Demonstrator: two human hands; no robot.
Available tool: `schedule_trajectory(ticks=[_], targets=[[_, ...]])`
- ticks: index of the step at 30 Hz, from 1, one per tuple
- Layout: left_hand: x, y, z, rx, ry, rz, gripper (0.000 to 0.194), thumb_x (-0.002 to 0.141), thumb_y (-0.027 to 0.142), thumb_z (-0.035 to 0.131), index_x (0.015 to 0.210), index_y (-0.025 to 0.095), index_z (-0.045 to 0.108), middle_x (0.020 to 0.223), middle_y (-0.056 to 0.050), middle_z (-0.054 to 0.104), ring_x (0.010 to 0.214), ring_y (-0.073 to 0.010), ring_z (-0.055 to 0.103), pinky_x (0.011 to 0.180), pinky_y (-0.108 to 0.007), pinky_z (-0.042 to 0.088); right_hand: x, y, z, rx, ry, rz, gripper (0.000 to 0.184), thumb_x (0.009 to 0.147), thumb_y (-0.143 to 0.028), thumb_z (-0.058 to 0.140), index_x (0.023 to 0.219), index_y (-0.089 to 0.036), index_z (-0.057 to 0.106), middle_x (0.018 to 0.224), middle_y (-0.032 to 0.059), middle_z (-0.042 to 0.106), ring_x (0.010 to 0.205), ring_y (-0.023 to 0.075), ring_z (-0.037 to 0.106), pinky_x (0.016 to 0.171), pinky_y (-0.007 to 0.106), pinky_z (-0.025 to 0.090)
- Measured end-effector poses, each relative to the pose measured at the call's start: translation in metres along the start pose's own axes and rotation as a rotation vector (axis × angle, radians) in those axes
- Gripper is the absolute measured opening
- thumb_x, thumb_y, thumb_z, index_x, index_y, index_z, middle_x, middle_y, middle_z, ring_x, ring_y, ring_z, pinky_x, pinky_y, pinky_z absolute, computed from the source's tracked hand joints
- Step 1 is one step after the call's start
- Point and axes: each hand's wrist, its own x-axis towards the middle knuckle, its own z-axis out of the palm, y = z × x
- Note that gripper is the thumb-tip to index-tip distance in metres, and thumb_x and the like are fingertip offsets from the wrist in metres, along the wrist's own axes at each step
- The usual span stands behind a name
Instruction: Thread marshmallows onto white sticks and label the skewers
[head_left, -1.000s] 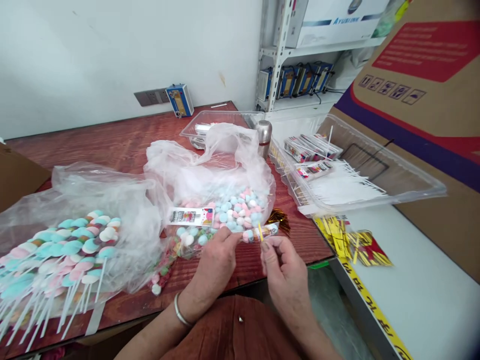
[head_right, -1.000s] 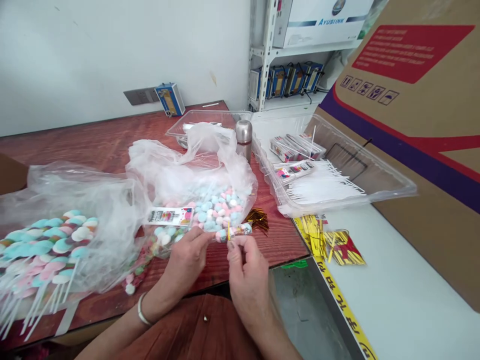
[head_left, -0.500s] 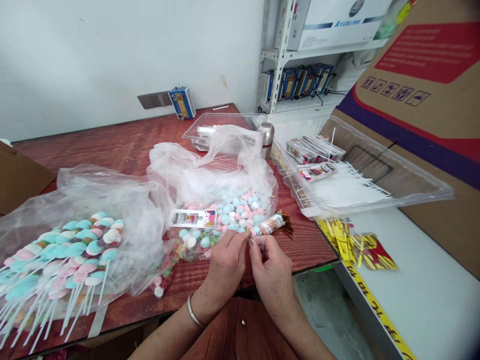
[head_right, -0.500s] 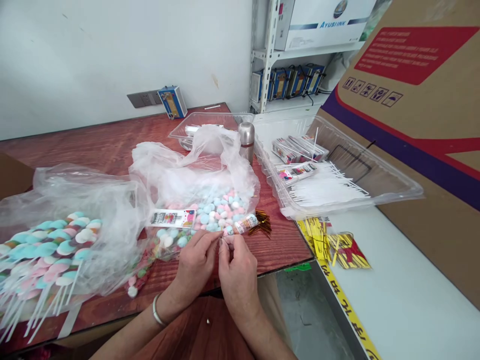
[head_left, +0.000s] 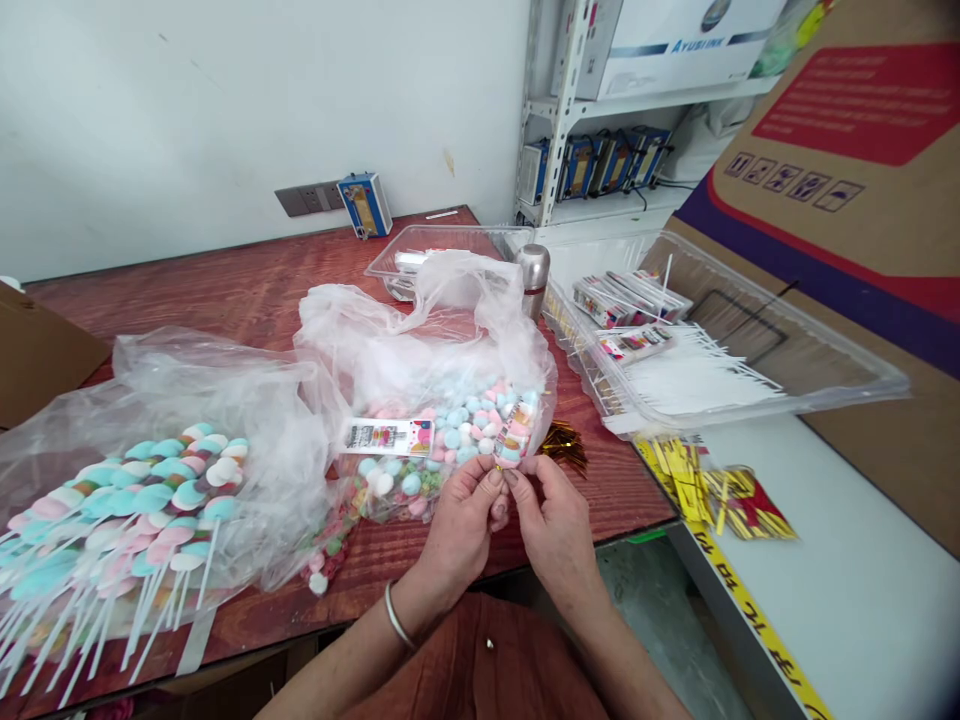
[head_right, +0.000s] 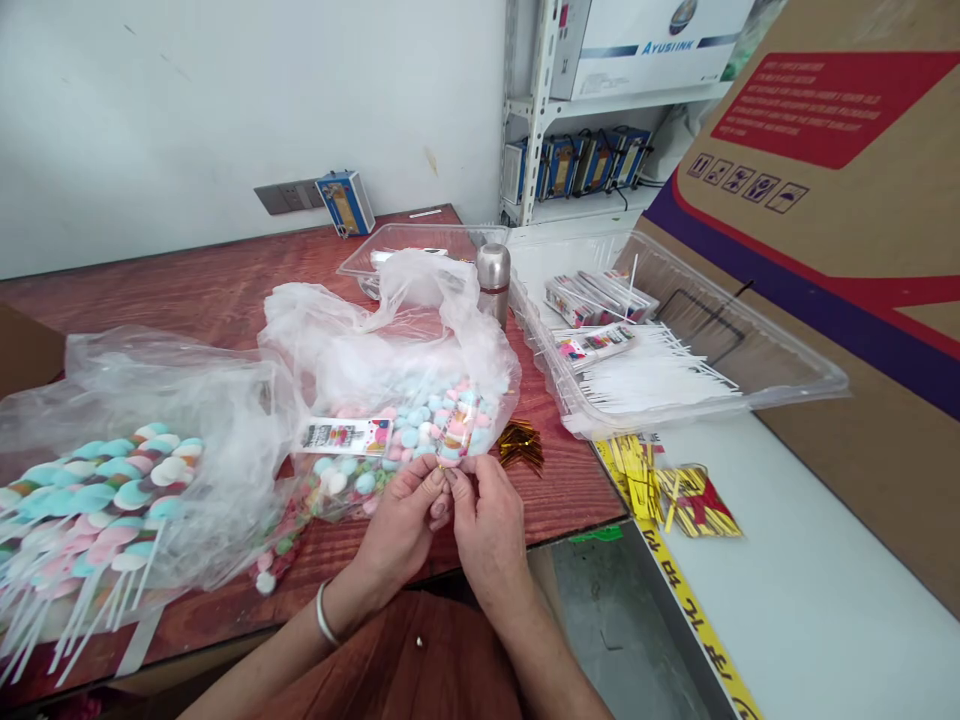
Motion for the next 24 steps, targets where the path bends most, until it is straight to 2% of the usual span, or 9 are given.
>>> schedule_trajectory(ticks=[4, 6, 8, 11, 15, 17, 19, 21, 24], targets=[[-0.003, -0.001, -0.012, 0.777, 0.025, 0.502, 0.023, 0.094, 0.025, 0.048, 0.109, 0.017, 0.063, 0.086, -0.007, 0.065, 0.078, -0.0178, 0.059, 0.072, -0.030, 0.049, -0.005, 0.000, -0.003, -0.095, 0.021, -0.112, 0.023, 0.096, -0.027, 0.045, 0.077, -0.021, 0.055, 0.074, 0.0028, 0.062, 0.068, 0.0174, 0.058, 0.062, 0.027, 0.041], [-0.004, 0.001, -0.014, 0.953, 0.034, 0.609, 0.026, 0.095, 0.022, 0.044, 0.110, 0.016, 0.064, 0.092, -0.010, 0.068, 0.084, -0.0196, 0.061, 0.076, -0.032, 0.049, -0.007, -0.002, -0.003, -0.079, 0.013, -0.130, 0.022, 0.097, -0.026, 0.046, 0.078, -0.021, 0.056, 0.076, 0.0033, 0.063, 0.069, 0.0174, 0.059, 0.063, 0.027, 0.041], [-0.004, 0.005, -0.012, 0.928, 0.036, 0.569, 0.026, 0.097, 0.022, 0.042, 0.103, 0.016, 0.066, 0.086, -0.008, 0.068, 0.078, -0.0177, 0.061, 0.073, -0.029, 0.048, -0.008, -0.004, -0.002, -0.005, -0.008, -0.105, 0.021, 0.096, -0.027, 0.047, 0.079, -0.021, 0.058, 0.077, 0.0030, 0.064, 0.070, 0.0169, 0.059, 0.064, 0.026, 0.043], [-0.003, 0.008, -0.008, 0.717, 0.009, 0.428, 0.026, 0.098, 0.027, 0.045, 0.097, 0.017, 0.069, 0.080, -0.004, 0.068, 0.072, -0.0152, 0.059, 0.070, -0.026, 0.047, -0.007, -0.004, -0.001, 0.117, -0.013, -0.030, 0.020, 0.095, -0.028, 0.051, 0.080, -0.020, 0.062, 0.078, 0.0027, 0.066, 0.071, 0.0170, 0.060, 0.066, 0.026, 0.045], [0.001, 0.003, -0.009, 0.431, -0.120, 0.222, 0.031, 0.096, 0.037, 0.050, 0.107, 0.016, 0.070, 0.066, 0.001, 0.059, 0.055, -0.0118, 0.049, 0.057, -0.024, 0.043, -0.006, -0.002, -0.003, 0.293, -0.061, 0.075, 0.021, 0.094, -0.032, 0.054, 0.077, -0.021, 0.059, 0.068, -0.0002, 0.061, 0.064, 0.0159, 0.057, 0.064, 0.027, 0.044], [0.004, 0.002, -0.014, 0.331, -0.205, 0.162, 0.034, 0.096, 0.039, 0.050, 0.112, 0.016, 0.070, 0.067, 0.001, 0.059, 0.053, -0.0111, 0.047, 0.056, -0.025, 0.043, -0.006, -0.002, -0.005, 0.397, -0.125, 0.105, 0.023, 0.094, -0.032, 0.054, 0.074, -0.021, 0.054, 0.062, -0.0028, 0.056, 0.059, 0.0143, 0.054, 0.060, 0.026, 0.043], [0.004, 0.008, -0.020, 0.334, -0.287, 0.190, 0.031, 0.095, 0.037, 0.053, 0.112, 0.019, 0.071, 0.081, -0.003, 0.066, 0.068, -0.0140, 0.057, 0.069, -0.028, 0.049, -0.005, -0.002, -0.009, 0.479, -0.185, 0.111, 0.020, 0.092, -0.033, 0.057, 0.075, -0.021, 0.053, 0.065, -0.0031, 0.056, 0.060, 0.0136, 0.052, 0.060, 0.025, 0.043], [0.003, 0.020, -0.027, 0.392, -0.343, 0.272, 0.025, 0.095, 0.032, 0.054, 0.107, 0.023, 0.074, 0.110, -0.008, 0.067, 0.098, -0.0200, 0.062, 0.093, -0.036, 0.048, -0.004, -0.003, -0.015, 0.548, -0.249, 0.134, 0.019, 0.090, -0.034, 0.060, 0.077, -0.021, 0.054, 0.070, -0.0026, 0.056, 0.064, 0.0134, 0.051, 0.060, 0.024, 0.043], [-0.002, 0.036, -0.034, 0.582, -0.416, 0.402, 0.029, 0.095, 0.022, 0.052, 0.083, 0.025, 0.078, 0.148, -0.003, 0.048, 0.137, -0.0258, 0.043, 0.116, -0.047, 0.029, -0.003, -0.005, -0.024, 0.628, -0.307, 0.187, 0.023, 0.091, -0.036, 0.059, 0.075, -0.021, 0.054, 0.072, -0.0023, 0.054, 0.068, 0.0134, 0.050, 0.063, 0.023, 0.043]])
